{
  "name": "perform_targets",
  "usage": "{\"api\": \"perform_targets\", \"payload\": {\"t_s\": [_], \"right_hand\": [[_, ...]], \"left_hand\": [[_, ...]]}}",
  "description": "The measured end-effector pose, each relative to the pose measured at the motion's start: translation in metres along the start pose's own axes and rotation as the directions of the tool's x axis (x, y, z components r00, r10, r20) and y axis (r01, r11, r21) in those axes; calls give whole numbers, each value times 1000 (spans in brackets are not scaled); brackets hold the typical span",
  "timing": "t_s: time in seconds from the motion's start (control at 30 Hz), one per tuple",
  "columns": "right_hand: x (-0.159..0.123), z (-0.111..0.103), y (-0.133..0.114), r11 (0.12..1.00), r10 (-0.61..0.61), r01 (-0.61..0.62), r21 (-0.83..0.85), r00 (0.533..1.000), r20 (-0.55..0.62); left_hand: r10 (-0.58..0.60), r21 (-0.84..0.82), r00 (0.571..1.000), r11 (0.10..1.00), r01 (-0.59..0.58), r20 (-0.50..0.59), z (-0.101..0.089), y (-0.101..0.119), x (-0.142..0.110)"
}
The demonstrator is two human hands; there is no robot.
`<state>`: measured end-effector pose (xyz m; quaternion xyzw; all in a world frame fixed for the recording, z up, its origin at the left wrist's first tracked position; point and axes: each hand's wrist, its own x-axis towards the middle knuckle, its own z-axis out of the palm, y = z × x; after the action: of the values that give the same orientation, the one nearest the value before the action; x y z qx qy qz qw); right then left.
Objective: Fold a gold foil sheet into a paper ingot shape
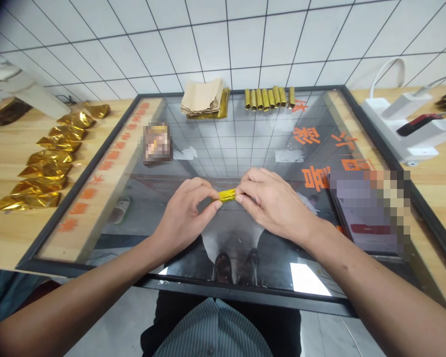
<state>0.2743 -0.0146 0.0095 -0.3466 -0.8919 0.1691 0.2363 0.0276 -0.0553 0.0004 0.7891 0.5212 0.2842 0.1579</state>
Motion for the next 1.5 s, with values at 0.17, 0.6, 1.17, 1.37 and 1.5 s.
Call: {"api": "perform_targets", "payload": {"t_s": [0.17,0.6,1.17,1.37,1.5], "right_hand": [[-1,2,0,1000,28,-28,6,1000,-2],[3,4,-10,966,256,-251,59,961,-103],[4,-1,-9,955,291,-285,80,954,-69],[2,-7,-5,982,165,-161,101,985,-39],[2,-9,-4,974,193,-186,126,980,-46]], "left_hand": [[-12,-10,1000,1000,12,10,0,0,0],[-85,-27,996,996,85,2,1,2,8],[-41,-45,999,998,40,-31,3,0,7],[40,-74,997,996,-44,-63,0,1,5],[23,-138,998,990,-30,-51,-3,1,6]]}}
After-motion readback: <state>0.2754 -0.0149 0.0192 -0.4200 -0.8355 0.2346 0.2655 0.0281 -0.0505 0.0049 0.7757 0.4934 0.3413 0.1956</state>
